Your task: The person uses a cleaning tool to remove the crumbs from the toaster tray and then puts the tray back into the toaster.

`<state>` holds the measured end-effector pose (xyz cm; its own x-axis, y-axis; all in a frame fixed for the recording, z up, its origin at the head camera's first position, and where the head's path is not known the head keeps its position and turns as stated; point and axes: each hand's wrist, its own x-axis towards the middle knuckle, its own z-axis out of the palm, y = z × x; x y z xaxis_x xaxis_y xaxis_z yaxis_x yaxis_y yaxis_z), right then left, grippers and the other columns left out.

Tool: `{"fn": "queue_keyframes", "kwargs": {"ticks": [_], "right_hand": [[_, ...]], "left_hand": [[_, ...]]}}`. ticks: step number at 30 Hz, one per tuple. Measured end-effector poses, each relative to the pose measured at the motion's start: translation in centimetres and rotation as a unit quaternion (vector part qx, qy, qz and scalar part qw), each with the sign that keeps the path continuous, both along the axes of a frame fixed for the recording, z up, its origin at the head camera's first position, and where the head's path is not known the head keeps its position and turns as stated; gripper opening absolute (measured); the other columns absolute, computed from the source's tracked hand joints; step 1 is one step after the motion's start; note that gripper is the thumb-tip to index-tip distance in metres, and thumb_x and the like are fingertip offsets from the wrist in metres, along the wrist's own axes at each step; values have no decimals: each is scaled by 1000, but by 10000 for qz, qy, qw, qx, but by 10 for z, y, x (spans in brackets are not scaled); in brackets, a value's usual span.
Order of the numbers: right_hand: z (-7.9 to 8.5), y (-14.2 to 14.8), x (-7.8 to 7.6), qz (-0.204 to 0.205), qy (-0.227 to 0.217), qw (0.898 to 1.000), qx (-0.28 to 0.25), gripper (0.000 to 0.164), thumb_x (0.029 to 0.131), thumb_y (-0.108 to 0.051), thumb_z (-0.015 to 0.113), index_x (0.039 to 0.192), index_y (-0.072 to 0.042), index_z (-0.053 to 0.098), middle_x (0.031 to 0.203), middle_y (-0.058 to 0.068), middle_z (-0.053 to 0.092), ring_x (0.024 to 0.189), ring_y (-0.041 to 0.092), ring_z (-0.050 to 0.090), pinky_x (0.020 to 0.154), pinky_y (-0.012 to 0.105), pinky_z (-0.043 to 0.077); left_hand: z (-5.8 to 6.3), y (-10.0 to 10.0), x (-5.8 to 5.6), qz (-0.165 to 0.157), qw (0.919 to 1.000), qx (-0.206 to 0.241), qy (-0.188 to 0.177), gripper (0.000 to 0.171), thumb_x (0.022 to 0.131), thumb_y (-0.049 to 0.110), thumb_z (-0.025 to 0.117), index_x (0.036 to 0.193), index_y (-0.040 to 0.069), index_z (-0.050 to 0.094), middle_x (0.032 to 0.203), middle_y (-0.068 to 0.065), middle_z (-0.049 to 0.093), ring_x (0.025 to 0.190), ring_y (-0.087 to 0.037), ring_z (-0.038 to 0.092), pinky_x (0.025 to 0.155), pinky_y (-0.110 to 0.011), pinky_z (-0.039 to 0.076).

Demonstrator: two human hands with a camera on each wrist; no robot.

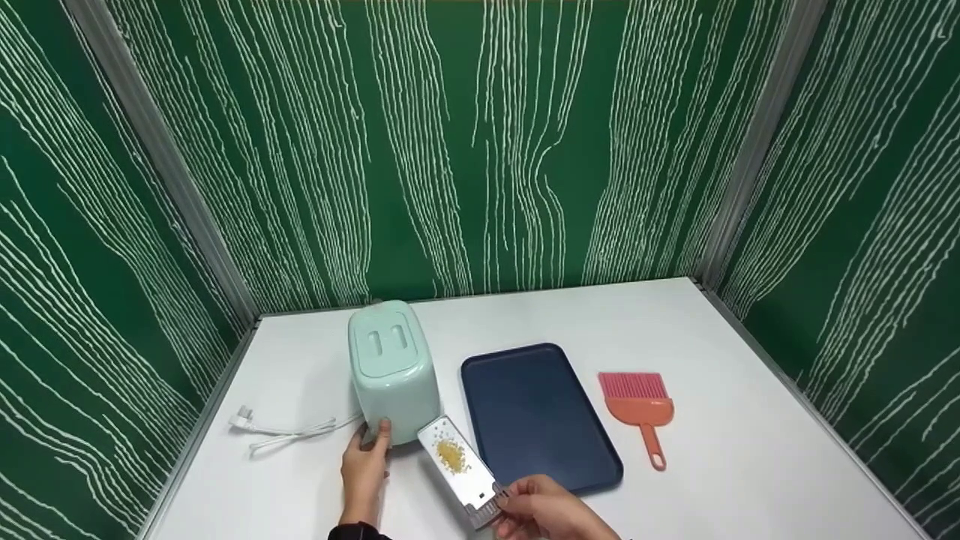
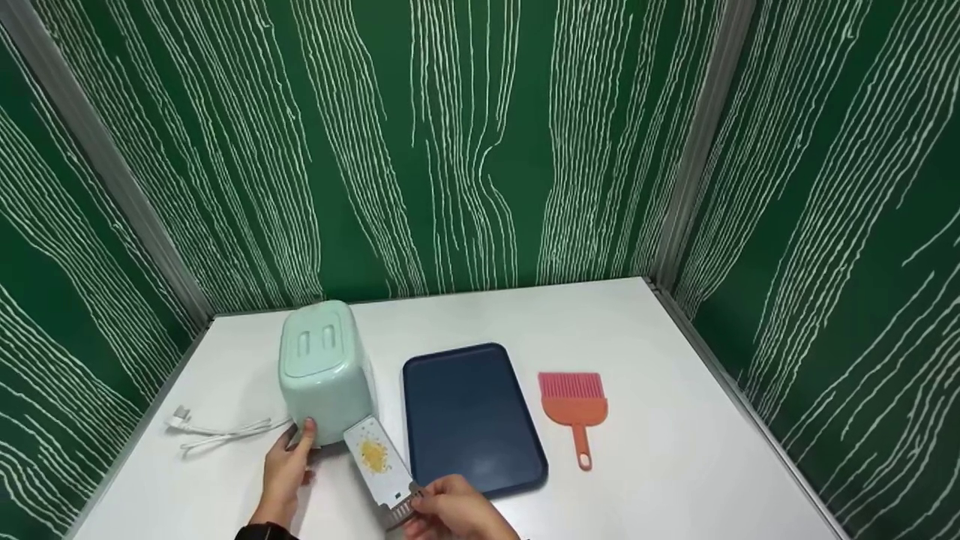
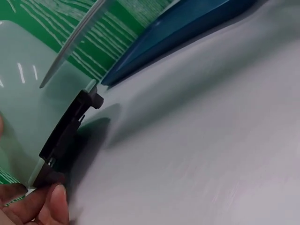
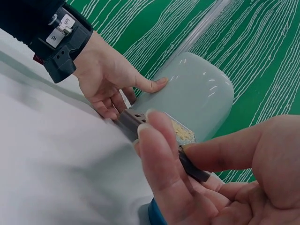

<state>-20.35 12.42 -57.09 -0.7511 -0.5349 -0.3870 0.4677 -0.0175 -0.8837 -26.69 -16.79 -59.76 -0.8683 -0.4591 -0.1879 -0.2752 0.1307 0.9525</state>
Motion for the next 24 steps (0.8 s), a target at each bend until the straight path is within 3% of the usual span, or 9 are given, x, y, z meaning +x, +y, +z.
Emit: {"fn": "queue_keyframes", "kwargs": {"ticks": [3, 8, 16, 21, 24], "right_hand": [[1, 0, 0, 6, -96, 10000, 11, 11, 95, -13, 62, 87, -6, 58, 74, 4, 68, 61, 6, 65, 55, 15, 52], [2, -1, 1, 34, -186, 9998, 5, 11, 96, -14, 62, 89, -5, 59, 75, 4, 67, 63, 6, 65, 56, 15, 53], [2, 1, 1, 54, -195, 9997, -114, 11, 96, -14, 62, 88, -7, 59, 75, 3, 68, 63, 5, 65, 56, 15, 52], [2, 1, 1, -14, -163, 9998, -105, 12, 95, -14, 63, 86, -7, 59, 74, 3, 68, 63, 6, 65, 56, 15, 52], [0, 2, 1, -45, -146, 9998, -117, 12, 95, -14, 63, 87, -6, 60, 75, 4, 68, 63, 6, 65, 56, 15, 53]], "left_hand": [[1, -4, 1, 48, 9996, -264, -53, 106, 81, 77, 55, 147, -4, 38, 118, -25, 60, 84, -23, 59, 57, -26, 46], [-4, -5, 3, 182, 9996, -226, -11, 104, 79, 75, 60, 143, -4, 45, 115, -24, 62, 72, -20, 59, 54, -26, 48], [-8, -1, 5, 510, 9982, -317, 21, 99, 76, 73, 66, 138, -3, 51, 111, -24, 64, 67, -19, 62, 53, -25, 51], [-12, 0, 5, 751, 9968, -216, 159, 102, 73, 73, 67, 141, 0, 48, 126, -24, 50, 78, -20, 62, 56, -25, 54], [-15, 0, 5, 879, 9958, -75, 225, 100, 73, 72, 68, 141, 2, 47, 127, -21, 45, 77, -20, 60, 56, -25, 55]]}}
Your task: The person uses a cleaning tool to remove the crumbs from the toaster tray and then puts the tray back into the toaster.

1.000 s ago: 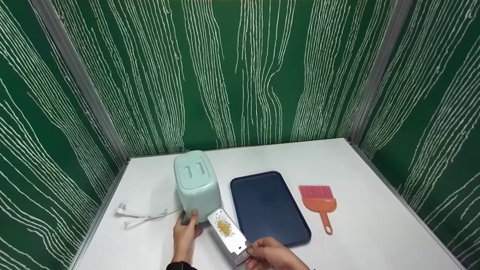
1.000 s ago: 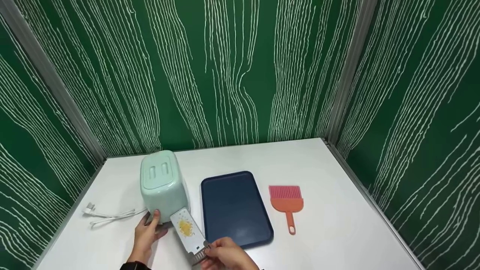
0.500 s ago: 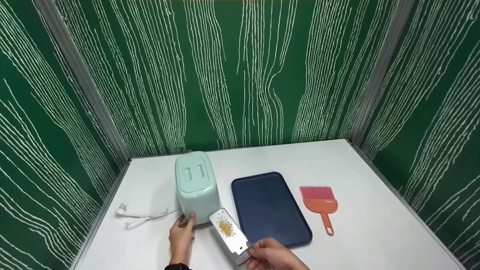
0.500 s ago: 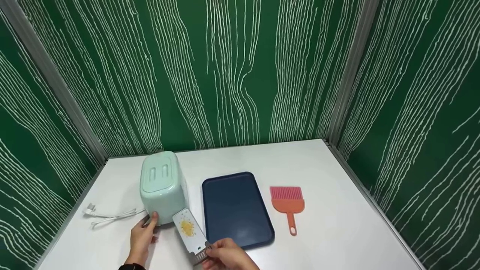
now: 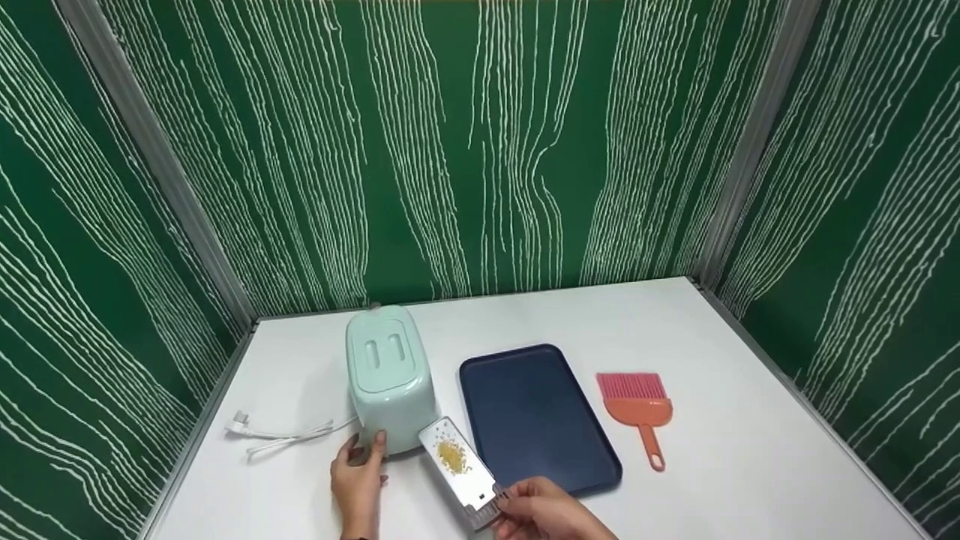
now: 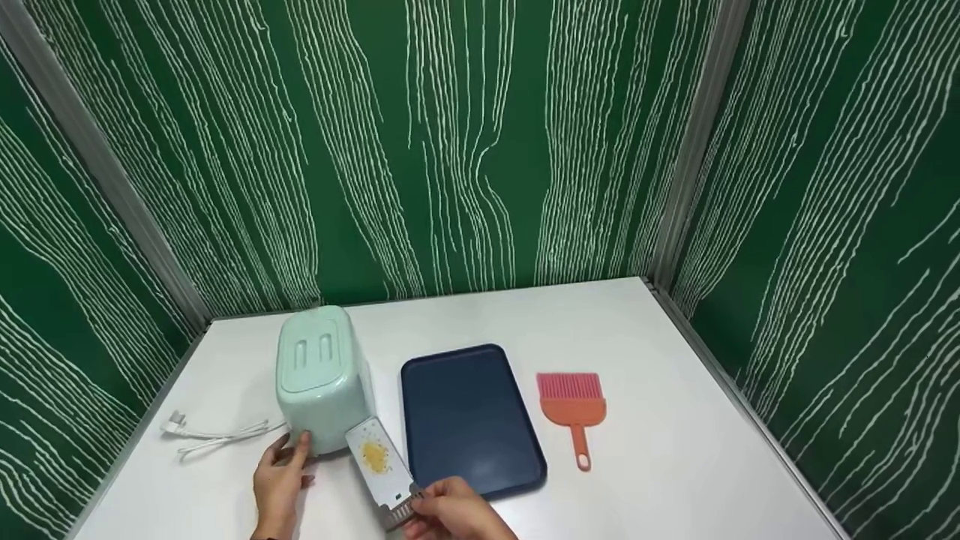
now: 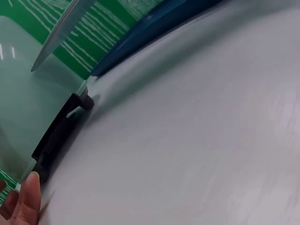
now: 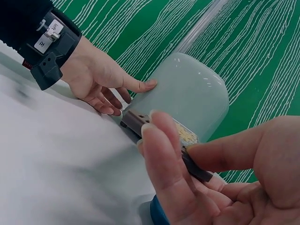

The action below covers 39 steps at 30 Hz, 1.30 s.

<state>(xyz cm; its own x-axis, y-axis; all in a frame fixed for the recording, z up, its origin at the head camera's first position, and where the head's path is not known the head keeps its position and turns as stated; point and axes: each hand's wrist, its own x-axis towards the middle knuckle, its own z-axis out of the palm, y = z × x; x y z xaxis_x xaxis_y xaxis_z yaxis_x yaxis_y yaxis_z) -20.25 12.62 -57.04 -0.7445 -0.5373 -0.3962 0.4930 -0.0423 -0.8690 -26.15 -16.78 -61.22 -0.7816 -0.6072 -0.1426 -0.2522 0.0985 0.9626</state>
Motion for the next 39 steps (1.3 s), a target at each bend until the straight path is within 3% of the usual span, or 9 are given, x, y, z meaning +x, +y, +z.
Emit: {"fn": "queue_keyframes", "kwargs": {"ticks": [5, 14, 19, 23, 26, 32, 35, 39], "right_hand": [[-1, 0, -2, -21, 20, 10000, -25, 11, 96, -13, 62, 87, -6, 59, 75, 4, 69, 63, 5, 65, 56, 15, 53], [-1, 0, -2, -94, 67, 9999, -98, 10, 95, -12, 62, 89, -5, 58, 76, 4, 69, 63, 6, 65, 57, 16, 53], [-1, 3, -2, -246, 48, 9997, 82, 11, 95, -13, 62, 88, -6, 58, 75, 4, 68, 64, 7, 65, 58, 17, 53], [-1, 5, -1, -339, 112, 9993, 74, 10, 95, -12, 62, 90, -4, 59, 75, 5, 68, 64, 8, 66, 58, 18, 55], [0, 8, -1, -409, 121, 9991, 1, 11, 96, -12, 61, 91, -3, 59, 75, 5, 69, 65, 8, 67, 59, 18, 55], [-1, 11, -1, -725, 66, 9972, -197, 11, 97, -11, 59, 94, -1, 56, 75, 7, 68, 66, 10, 67, 59, 20, 56], [-3, 10, -1, -908, 43, 9955, -259, 11, 98, -11, 58, 96, 0, 54, 79, 9, 69, 66, 11, 67, 60, 21, 57], [-3, 7, -3, -1138, 21, 9930, -307, 17, 99, -10, 56, 105, 5, 52, 85, 13, 71, 67, 11, 68, 62, 24, 58]], "left_hand": [[-2, -2, 1, 64, 9999, 136, 73, 93, 79, 71, 64, 137, 0, 50, 116, -19, 55, 68, -19, 62, 56, -25, 55], [-4, -1, 3, 85, 9999, 57, 133, 80, 85, 68, 59, 126, -1, 57, 100, -15, 65, 69, -16, 65, 57, -25, 56], [-4, 8, 16, 106, 9998, -170, -77, 70, 90, 65, 56, 119, 1, 60, 94, -11, 65, 69, -16, 62, 55, -25, 53], [0, 22, 32, 99, 9987, -487, -79, 55, 93, 57, 58, 104, 3, 66, 83, -5, 66, 68, -14, 60, 54, -25, 49], [6, 36, 42, -194, 9988, -444, -58, 49, 94, 53, 60, 94, 4, 68, 74, 0, 65, 64, -13, 59, 52, -25, 47], [17, 61, 56, -1152, 9933, -99, -26, 44, 95, 46, 62, 87, 3, 68, 65, 1, 61, 58, -13, 59, 46, -26, 45], [21, 69, 59, -1743, 9845, -31, -212, 44, 95, 47, 61, 89, 4, 69, 66, 1, 62, 59, -12, 60, 48, -26, 46], [23, 79, 61, -2505, 9662, 191, -573, 49, 95, 52, 58, 94, 5, 70, 70, 1, 64, 62, -12, 62, 52, -26, 49]]}}
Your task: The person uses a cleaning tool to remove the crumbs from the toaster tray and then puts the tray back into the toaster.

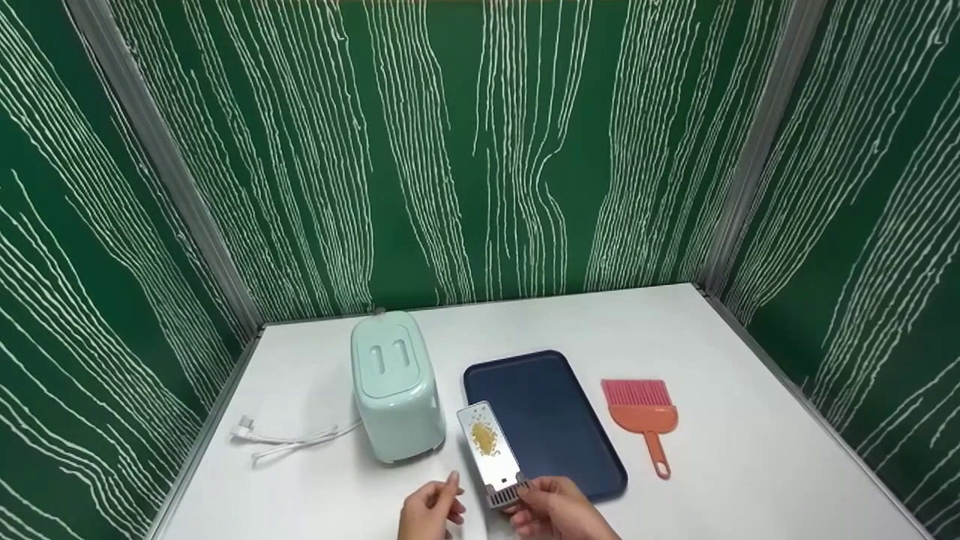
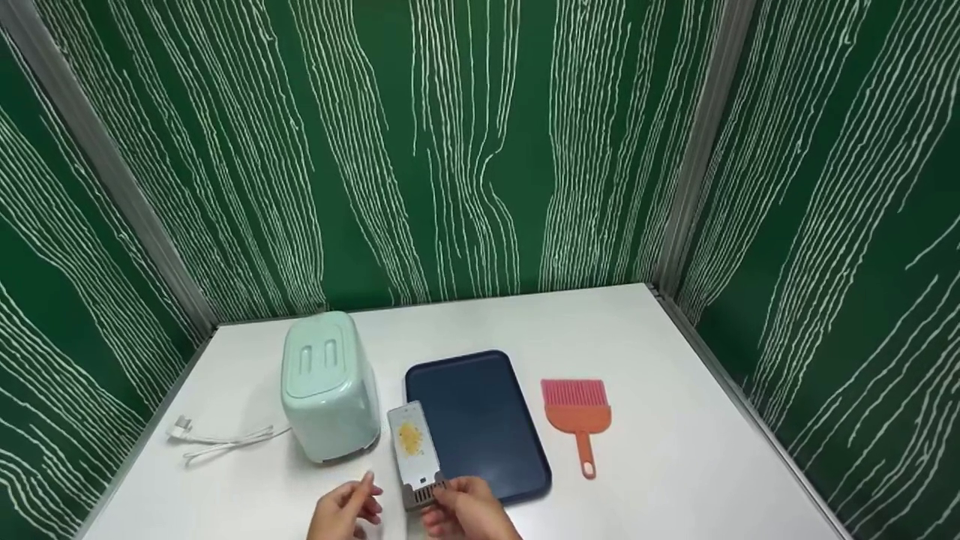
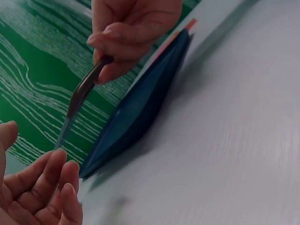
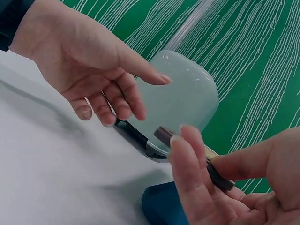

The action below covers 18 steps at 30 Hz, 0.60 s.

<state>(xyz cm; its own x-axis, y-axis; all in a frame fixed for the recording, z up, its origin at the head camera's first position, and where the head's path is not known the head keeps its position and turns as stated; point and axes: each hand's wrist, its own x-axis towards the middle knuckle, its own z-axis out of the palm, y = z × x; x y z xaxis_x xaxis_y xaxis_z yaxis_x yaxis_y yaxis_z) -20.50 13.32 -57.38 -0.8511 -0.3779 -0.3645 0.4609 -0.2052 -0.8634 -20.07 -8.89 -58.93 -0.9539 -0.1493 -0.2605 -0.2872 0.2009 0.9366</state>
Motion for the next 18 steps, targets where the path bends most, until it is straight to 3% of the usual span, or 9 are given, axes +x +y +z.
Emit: {"fn": "queue_keyframes", "kwargs": {"ticks": [3, 6, 12, 18], "right_hand": [[1, -1, -2, -222, -95, 9997, 61, 23, 100, -10, 54, 112, 9, 50, 88, 12, 71, 69, 11, 68, 63, 25, 59], [3, -3, -4, -395, -192, 9989, 151, 27, 101, -12, 53, 116, 10, 51, 89, 12, 71, 70, 10, 68, 65, 25, 59], [2, -13, -6, -632, -74, 9980, -62, 22, 102, -12, 51, 112, 7, 53, 89, 10, 72, 70, 9, 68, 66, 25, 59], [-2, -21, -7, -853, -80, 9958, -313, 24, 103, -12, 51, 115, 8, 49, 85, 8, 72, 68, 8, 67, 64, 23, 58]], "left_hand": [[-1, 8, -1, -421, 9987, 207, -187, 45, 95, 49, 59, 97, 5, 71, 75, 2, 68, 66, -12, 64, 55, -27, 52], [-1, 16, -2, -646, 9967, 453, -163, 41, 94, 45, 64, 101, 5, 72, 81, 0, 70, 69, -13, 66, 58, -29, 55], [-1, 27, -7, -785, 9905, 1123, 151, 48, 89, 39, 72, 116, -1, 68, 93, -6, 72, 74, -16, 69, 61, -34, 59], [-4, 30, -13, -746, 9871, 1396, 228, 49, 88, 29, 76, 120, -6, 64, 99, -8, 72, 80, -17, 70, 65, -36, 59]]}}
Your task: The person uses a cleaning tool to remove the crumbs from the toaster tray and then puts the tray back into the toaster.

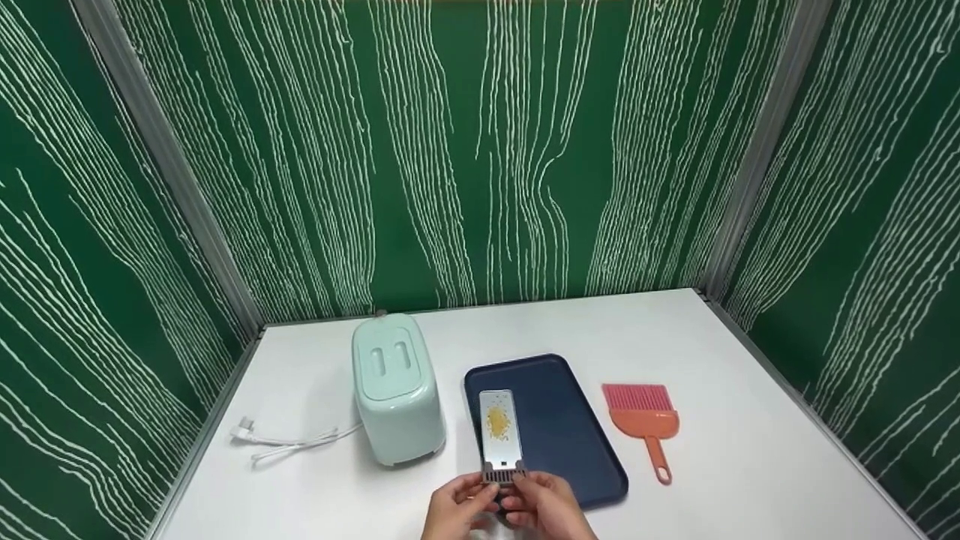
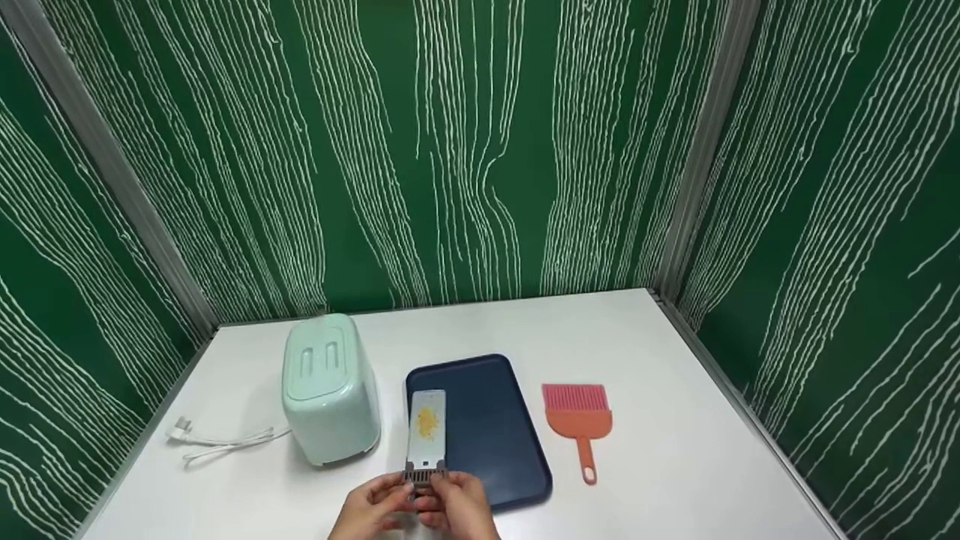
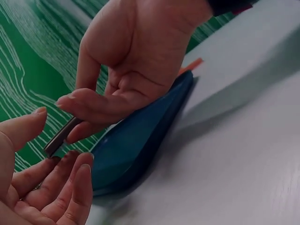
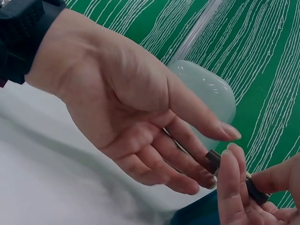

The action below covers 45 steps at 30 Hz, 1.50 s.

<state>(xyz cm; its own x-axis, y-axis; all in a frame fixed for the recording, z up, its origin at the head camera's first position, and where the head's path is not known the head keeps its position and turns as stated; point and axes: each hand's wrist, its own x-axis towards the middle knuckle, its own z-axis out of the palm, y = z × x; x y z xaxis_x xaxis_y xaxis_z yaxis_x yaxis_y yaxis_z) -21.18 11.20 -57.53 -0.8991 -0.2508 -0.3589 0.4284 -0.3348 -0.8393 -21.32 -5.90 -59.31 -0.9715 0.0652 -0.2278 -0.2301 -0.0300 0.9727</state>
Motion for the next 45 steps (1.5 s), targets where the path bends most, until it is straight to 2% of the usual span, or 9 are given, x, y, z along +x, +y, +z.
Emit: {"fn": "queue_keyframes", "kwargs": {"ticks": [5, 10, 15, 20, 29, 37, 41, 45], "right_hand": [[-3, -12, 1, -99, -162, 9998, 12, 22, 103, -14, 51, 113, 6, 50, 84, 5, 71, 66, 7, 66, 61, 22, 57], [-4, -26, 3, -440, -372, 9982, 187, 16, 102, -14, 54, 106, 2, 51, 75, 2, 69, 62, 8, 65, 57, 22, 55], [-4, -35, 5, -635, -440, 9969, 122, 13, 100, -13, 55, 101, -2, 49, 69, 0, 67, 59, 8, 63, 53, 21, 52], [-3, -38, 6, -590, -435, 9973, 66, 13, 100, -13, 55, 102, -1, 51, 69, 1, 67, 58, 7, 63, 52, 20, 51], [-5, -36, 4, -408, -186, 9984, 359, 19, 98, -16, 60, 106, 1, 57, 85, 3, 74, 61, 8, 65, 52, 21, 53], [-7, -31, 2, -94, -111, 9978, 650, 32, 99, -21, 60, 116, 6, 59, 87, 3, 74, 63, 9, 66, 55, 23, 55], [-3, -21, -1, 46, -122, 9978, 652, 36, 100, -21, 58, 122, 7, 58, 90, 4, 73, 65, 9, 66, 56, 24, 55], [2, -7, -4, -7, 53, 9978, 666, 37, 101, -21, 56, 123, 7, 57, 93, 5, 73, 68, 11, 66, 58, 26, 55]], "left_hand": [[-4, 3, -4, 225, 9996, -83, -114, 39, 89, 29, 75, 111, -2, 68, 94, -5, 73, 82, -14, 69, 70, -35, 60], [-10, 5, -5, 353, 9991, 197, -86, 42, 93, 31, 69, 116, -4, 66, 99, -9, 73, 88, -15, 69, 78, -33, 59], [-14, 6, -6, 442, 9981, 378, -184, 45, 97, 37, 61, 117, -3, 64, 101, -7, 73, 85, -11, 67, 78, -30, 56], [-12, 7, -6, 566, 9965, 556, -250, 41, 101, 34, 55, 117, -3, 63, 100, -6, 73, 86, -10, 65, 78, -28, 54], [-6, 5, -8, 676, 9936, 870, -239, 30, 103, 25, 52, 108, -2, 65, 92, -1, 69, 83, -11, 63, 76, -28, 54], [-4, -3, -12, 701, 9868, 1422, -333, 40, 105, 22, 50, 127, -10, 54, 114, -14, 68, 98, -15, 66, 88, -34, 56], [-3, -11, -13, 650, 9824, 1739, -217, 45, 107, 20, 44, 135, -15, 42, 113, -18, 68, 101, -20, 68, 89, -38, 56], [-5, -21, -14, 595, 9811, 1839, -10, 46, 108, 19, 41, 136, -16, 38, 110, -19, 69, 97, -22, 70, 87, -39, 57]]}}
